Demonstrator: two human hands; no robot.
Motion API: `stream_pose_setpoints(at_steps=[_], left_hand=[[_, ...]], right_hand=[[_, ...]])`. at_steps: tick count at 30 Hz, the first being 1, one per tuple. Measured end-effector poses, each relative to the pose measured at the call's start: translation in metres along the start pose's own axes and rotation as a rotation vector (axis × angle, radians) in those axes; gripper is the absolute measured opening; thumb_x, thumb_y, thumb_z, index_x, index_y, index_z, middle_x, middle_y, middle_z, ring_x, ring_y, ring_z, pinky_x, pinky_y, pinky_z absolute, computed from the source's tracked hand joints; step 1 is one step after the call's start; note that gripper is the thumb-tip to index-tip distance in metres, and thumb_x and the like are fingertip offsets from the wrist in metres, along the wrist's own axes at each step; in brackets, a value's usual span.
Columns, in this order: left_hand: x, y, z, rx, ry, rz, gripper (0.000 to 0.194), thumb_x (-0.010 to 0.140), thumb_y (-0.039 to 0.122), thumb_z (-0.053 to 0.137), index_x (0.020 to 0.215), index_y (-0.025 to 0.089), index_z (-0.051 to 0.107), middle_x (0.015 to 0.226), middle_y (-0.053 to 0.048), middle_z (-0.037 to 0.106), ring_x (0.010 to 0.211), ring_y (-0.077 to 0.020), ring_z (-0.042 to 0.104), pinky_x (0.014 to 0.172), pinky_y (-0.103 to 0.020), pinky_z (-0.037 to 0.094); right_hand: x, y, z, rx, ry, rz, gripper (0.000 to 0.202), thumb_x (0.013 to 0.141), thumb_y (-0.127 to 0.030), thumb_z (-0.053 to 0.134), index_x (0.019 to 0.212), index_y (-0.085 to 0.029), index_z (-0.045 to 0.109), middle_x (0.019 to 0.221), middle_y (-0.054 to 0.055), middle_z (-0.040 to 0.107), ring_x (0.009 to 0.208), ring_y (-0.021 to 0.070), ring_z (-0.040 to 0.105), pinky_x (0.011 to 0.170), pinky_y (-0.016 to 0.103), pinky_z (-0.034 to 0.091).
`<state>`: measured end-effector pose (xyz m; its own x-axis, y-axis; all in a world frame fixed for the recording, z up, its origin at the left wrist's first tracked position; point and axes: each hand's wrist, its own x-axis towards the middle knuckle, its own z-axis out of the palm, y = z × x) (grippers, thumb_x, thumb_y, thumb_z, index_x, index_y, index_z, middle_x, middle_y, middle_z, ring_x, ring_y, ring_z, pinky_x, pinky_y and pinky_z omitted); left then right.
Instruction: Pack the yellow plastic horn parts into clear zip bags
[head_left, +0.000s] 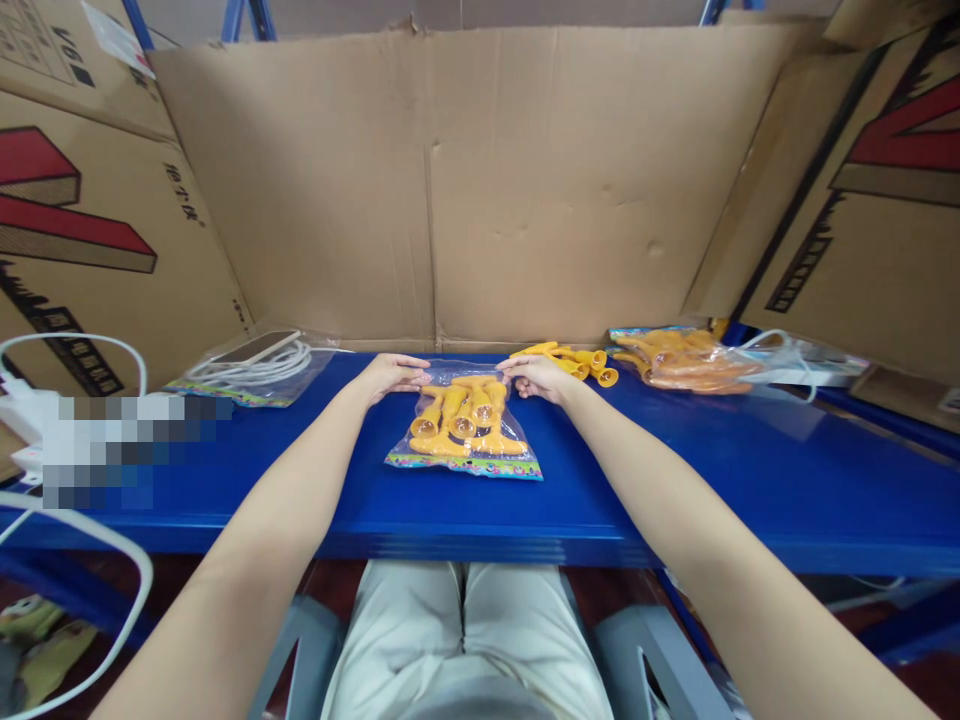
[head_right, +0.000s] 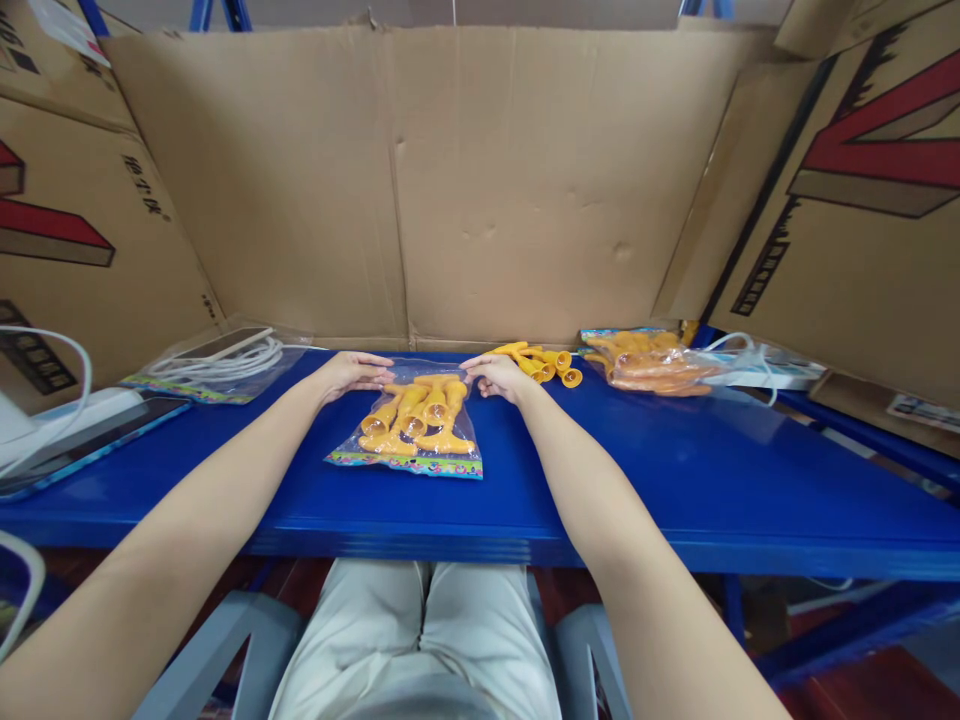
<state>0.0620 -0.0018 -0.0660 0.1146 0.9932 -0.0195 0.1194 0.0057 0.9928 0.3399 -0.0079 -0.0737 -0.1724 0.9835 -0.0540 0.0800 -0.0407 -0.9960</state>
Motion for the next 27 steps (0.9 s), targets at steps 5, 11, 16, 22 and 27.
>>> stream_pose_setpoints(at_steps=[5, 11, 16, 22, 27], left_hand=[[0.002, -0.001, 0.002, 0.03, 0.023, 0.01, 0.015, 0.06, 0.008, 0.077, 0.073, 0.013, 0.072, 0.071, -0.009, 0.073, 0.075, -0.0194, 0.071, 0.077, -0.031, 0.057], [0.005, -0.001, 0.007, 0.147, 0.05, 0.081, 0.012, 0.056, 0.004, 0.077, 0.059, 0.013, 0.07, 0.065, -0.007, 0.071, 0.066, -0.0154, 0.068, 0.073, -0.028, 0.057], [0.008, -0.004, 0.011, 0.255, 0.077, 0.172, 0.019, 0.057, -0.002, 0.065, 0.049, 0.015, 0.064, 0.056, -0.003, 0.066, 0.057, -0.0125, 0.064, 0.066, -0.027, 0.057], [0.015, -0.008, 0.009, 0.494, 0.087, 0.27, 0.025, 0.06, -0.001, 0.048, 0.048, 0.017, 0.062, 0.047, 0.001, 0.06, 0.048, -0.0107, 0.058, 0.061, -0.024, 0.053], [0.015, -0.006, 0.007, 0.71, 0.083, 0.386, 0.026, 0.057, 0.001, 0.043, 0.047, 0.019, 0.059, 0.049, 0.002, 0.059, 0.05, -0.0114, 0.056, 0.062, -0.022, 0.048]], right_hand=[[0.004, 0.002, -0.002, -0.017, -0.009, 0.005, 0.017, 0.075, 0.001, 0.055, 0.078, -0.014, 0.061, 0.057, -0.002, 0.062, 0.037, 0.0046, 0.041, 0.038, 0.019, 0.038], [0.005, 0.003, -0.002, -0.034, -0.027, 0.01, 0.018, 0.072, 0.003, 0.055, 0.073, -0.015, 0.056, 0.053, -0.003, 0.059, 0.037, 0.005, 0.043, 0.039, 0.018, 0.039], [0.002, 0.002, 0.0, -0.099, -0.024, -0.023, 0.02, 0.069, 0.005, 0.056, 0.067, -0.015, 0.054, 0.052, -0.004, 0.056, 0.039, 0.0053, 0.046, 0.039, 0.017, 0.039], [-0.003, 0.001, 0.003, -0.18, -0.03, -0.047, 0.024, 0.067, 0.007, 0.051, 0.061, -0.016, 0.05, 0.047, -0.004, 0.053, 0.038, 0.0053, 0.045, 0.038, 0.016, 0.039], [-0.003, 0.001, 0.006, -0.342, -0.004, -0.137, 0.026, 0.066, 0.007, 0.046, 0.056, -0.017, 0.049, 0.039, -0.005, 0.047, 0.037, 0.0058, 0.044, 0.036, 0.014, 0.036]])
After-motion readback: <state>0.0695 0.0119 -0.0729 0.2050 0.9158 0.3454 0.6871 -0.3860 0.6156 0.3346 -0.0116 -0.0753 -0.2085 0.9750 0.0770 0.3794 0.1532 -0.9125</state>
